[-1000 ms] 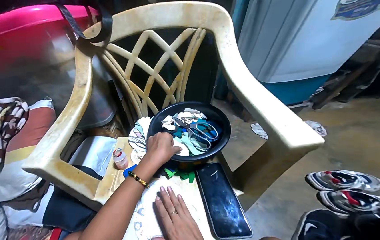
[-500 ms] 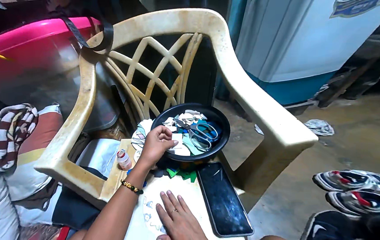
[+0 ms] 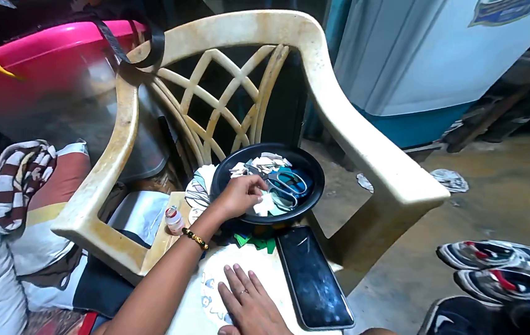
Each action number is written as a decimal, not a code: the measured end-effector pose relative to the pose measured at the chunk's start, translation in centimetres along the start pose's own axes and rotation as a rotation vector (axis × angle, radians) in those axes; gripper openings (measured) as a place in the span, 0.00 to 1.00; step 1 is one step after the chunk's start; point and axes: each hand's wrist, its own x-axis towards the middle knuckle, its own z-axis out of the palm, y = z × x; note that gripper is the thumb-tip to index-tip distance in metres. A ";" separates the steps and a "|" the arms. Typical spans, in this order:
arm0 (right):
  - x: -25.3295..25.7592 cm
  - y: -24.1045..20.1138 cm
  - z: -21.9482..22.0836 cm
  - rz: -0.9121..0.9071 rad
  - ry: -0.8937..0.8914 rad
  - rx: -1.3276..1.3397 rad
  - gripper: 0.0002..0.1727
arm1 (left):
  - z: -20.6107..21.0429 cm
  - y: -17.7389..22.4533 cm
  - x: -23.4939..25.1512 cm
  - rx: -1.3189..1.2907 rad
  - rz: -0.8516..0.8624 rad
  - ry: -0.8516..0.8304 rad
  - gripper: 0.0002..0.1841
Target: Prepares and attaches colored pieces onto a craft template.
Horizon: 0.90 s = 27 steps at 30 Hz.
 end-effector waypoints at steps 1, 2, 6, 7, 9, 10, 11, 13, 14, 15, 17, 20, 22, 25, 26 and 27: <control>0.0 0.0 0.0 -0.001 0.002 0.000 0.37 | -0.1 0.1 0.3 0.100 -0.044 -0.040 0.14; 0.0 0.0 0.0 -0.003 0.011 -0.002 0.36 | -0.2 0.1 0.4 0.197 -0.094 -0.026 0.14; 0.0 -0.2 -0.2 0.012 -0.022 0.006 0.36 | -1.2 -0.6 0.5 0.446 -0.296 -0.042 0.17; 0.0 -0.2 -0.3 0.016 -0.032 0.007 0.37 | -1.3 -0.8 0.5 0.454 -0.306 -0.075 0.17; 0.1 -0.3 -0.3 0.019 -0.037 0.011 0.37 | -1.3 -0.9 0.5 0.414 -0.282 -0.077 0.14; 0.0 -0.3 -0.3 0.019 -0.034 0.017 0.36 | -1.4 -1.1 0.5 0.367 -0.256 -0.047 0.11; 0.1 -0.3 -0.3 0.020 -0.035 0.021 0.36 | -1.6 -1.3 0.4 0.305 -0.227 -0.010 0.09; 0.1 -0.3 -0.5 0.025 -0.053 0.030 0.36 | -2.1 -1.6 0.2 0.193 -0.171 0.046 0.07; 0.1 -0.4 -0.6 0.030 -0.068 0.034 0.36 | -2.3 -1.7 0.1 0.145 -0.152 0.059 0.07; 0.1 -0.5 -0.7 0.032 -0.072 0.031 0.36 | -2.5 -1.8 0.0 0.099 -0.138 0.060 0.07; 0.2 -0.5 -0.9 0.036 -0.088 0.025 0.36 | -2.7 -1.9 -0.1 0.013 -0.134 0.048 0.06; 0.2 -0.6 -0.9 0.037 -0.085 0.027 0.36 | -2.7 -1.9 -0.6 -0.116 -0.155 0.079 0.06; 0.2 -0.5 -0.8 0.031 -0.069 0.033 0.36 | -2.6 -1.7 -1.4 -0.207 -0.132 0.154 0.07; 0.2 -0.5 -0.9 0.030 -0.079 0.036 0.36 | -2.3 -1.0 -3.7 -0.341 -0.059 0.239 0.07; 0.1 -0.5 -0.8 0.023 -0.072 0.031 0.36 | -2.1 -0.8 -4.6 -0.388 -0.021 0.252 0.06; 0.2 -0.5 -0.8 0.023 -0.073 0.033 0.37 | -1.9 -0.6 -5.6 -0.436 0.021 0.258 0.06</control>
